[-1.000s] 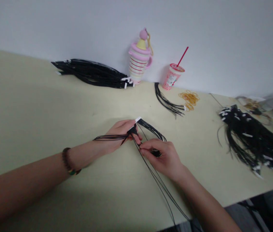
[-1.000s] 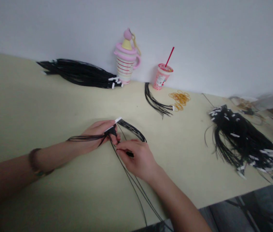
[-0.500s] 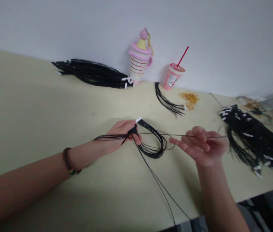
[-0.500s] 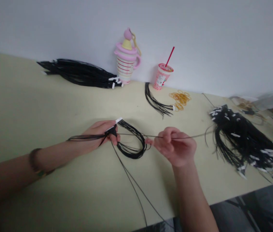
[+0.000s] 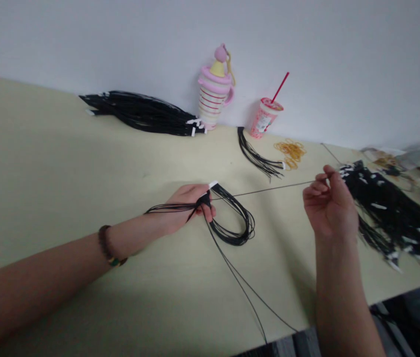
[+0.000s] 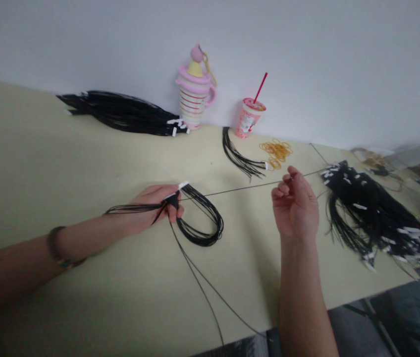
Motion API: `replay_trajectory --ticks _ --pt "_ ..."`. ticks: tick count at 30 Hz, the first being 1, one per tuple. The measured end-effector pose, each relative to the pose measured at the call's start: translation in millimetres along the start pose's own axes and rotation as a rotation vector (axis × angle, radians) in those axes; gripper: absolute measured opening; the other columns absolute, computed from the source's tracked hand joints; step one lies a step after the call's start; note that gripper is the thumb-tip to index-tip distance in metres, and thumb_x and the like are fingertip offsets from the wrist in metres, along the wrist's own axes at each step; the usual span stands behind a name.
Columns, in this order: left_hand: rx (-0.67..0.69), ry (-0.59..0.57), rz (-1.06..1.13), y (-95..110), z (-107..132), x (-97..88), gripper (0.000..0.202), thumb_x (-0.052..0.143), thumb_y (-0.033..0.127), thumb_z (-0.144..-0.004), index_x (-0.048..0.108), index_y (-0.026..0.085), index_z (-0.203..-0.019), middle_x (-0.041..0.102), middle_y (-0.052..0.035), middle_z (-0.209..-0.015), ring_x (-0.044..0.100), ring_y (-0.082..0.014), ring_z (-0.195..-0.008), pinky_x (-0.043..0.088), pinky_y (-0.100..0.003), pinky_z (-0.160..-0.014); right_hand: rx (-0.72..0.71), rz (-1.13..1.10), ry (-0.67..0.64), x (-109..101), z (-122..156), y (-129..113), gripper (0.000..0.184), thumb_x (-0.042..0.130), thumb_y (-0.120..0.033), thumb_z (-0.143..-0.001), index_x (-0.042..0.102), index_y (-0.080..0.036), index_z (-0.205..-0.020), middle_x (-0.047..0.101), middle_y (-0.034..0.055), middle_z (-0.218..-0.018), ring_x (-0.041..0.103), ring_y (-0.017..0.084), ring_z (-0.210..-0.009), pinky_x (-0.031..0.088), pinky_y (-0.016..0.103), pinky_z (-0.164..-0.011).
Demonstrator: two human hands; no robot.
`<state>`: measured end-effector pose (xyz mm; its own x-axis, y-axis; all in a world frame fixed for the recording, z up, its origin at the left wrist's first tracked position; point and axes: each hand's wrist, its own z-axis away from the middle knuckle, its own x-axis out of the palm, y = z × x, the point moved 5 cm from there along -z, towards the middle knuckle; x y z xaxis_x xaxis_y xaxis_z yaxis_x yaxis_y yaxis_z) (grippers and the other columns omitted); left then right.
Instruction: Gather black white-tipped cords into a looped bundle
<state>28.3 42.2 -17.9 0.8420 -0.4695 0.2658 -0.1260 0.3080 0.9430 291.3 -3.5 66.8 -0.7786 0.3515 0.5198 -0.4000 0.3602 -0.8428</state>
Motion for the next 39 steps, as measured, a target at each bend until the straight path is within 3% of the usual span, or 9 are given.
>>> replay_trajectory --ticks 4,6,9,11,14,26,39 --pt "-0.008 -0.004 -0.048 1.0 0.6 1.1 0.033 0.04 0.04 -0.084 0.052 0.013 -0.07 0.062 -0.0043 -0.055 0.057 -0.0095 -0.047 0.037 -0.017 -0.043 -0.033 0.064 -0.002 9.6 10.8 5.9 0.013 0.061 -0.022 -0.072 0.061 -0.013 -0.082 0.052 -0.0073 -0.053 0.034 -0.005 -0.035 0.032 0.006 -0.038" --pt "-0.032 -0.016 -0.054 1.9 1.4 2.8 0.031 0.039 0.039 -0.084 0.052 0.013 -0.07 0.063 -0.0037 -0.057 0.056 -0.0087 -0.045 0.04 -0.018 -0.043 0.013 0.246 -0.116 26.8 28.6 20.6 0.01 0.061 -0.023 -0.072 0.06 -0.014 -0.075 0.052 -0.0065 -0.048 0.033 -0.003 -0.032 0.03 0.01 -0.036" --pt "-0.065 -0.056 -0.09 5.4 4.2 7.9 0.031 0.039 0.037 -0.084 0.052 0.014 -0.069 0.061 -0.0023 -0.056 0.054 -0.0087 -0.042 0.042 -0.019 -0.043 0.078 0.653 -0.394 58.5 65.0 50.6 0.015 0.057 -0.026 -0.075 0.058 -0.013 -0.069 0.05 -0.0047 -0.045 0.039 0.001 -0.035 0.028 0.012 -0.035" --pt "-0.089 -0.088 -0.128 8.1 6.8 11.7 0.032 0.04 0.038 -0.084 0.053 0.013 -0.068 0.06 -0.0015 -0.055 0.052 -0.0082 -0.039 0.04 -0.018 -0.039 0.018 0.86 -0.521 74.1 84.3 65.2 0.018 0.054 -0.025 -0.075 0.056 -0.012 -0.064 0.048 -0.0041 -0.047 0.039 0.001 -0.04 0.028 0.012 -0.039" --pt "-0.106 -0.129 -0.138 11.1 10.2 15.8 0.033 0.042 0.038 -0.083 0.055 0.011 -0.067 0.059 -0.0006 -0.053 0.051 -0.0072 -0.038 0.038 -0.017 -0.038 -0.075 1.044 -0.612 84.0 95.8 79.8 0.02 0.047 -0.02 -0.075 0.055 -0.012 -0.058 0.045 -0.0039 -0.048 0.035 0.001 -0.044 0.026 0.013 -0.043" --pt "-0.116 -0.122 -0.173 13.5 12.3 16.4 0.037 0.038 0.035 -0.085 0.053 0.01 -0.063 0.059 -0.0016 -0.052 0.05 -0.0059 -0.036 0.031 -0.016 -0.036 -0.063 1.153 -0.579 75.1 87.9 89.4 0.022 0.043 -0.021 -0.075 0.053 -0.012 -0.056 0.041 -0.0044 -0.047 0.033 0.001 -0.045 0.024 0.013 -0.043" --pt "-0.09 -0.144 -0.173 12.1 11.9 16.1 0.036 0.038 0.037 -0.085 0.054 0.011 -0.065 0.06 -0.0015 -0.055 0.051 -0.0064 -0.038 0.035 -0.016 -0.039 -0.022 1.129 -0.586 74.0 89.8 90.7 0.026 0.04 -0.022 -0.079 0.056 -0.012 -0.062 0.046 -0.0028 -0.049 0.036 0.003 -0.046 0.025 0.015 -0.044"
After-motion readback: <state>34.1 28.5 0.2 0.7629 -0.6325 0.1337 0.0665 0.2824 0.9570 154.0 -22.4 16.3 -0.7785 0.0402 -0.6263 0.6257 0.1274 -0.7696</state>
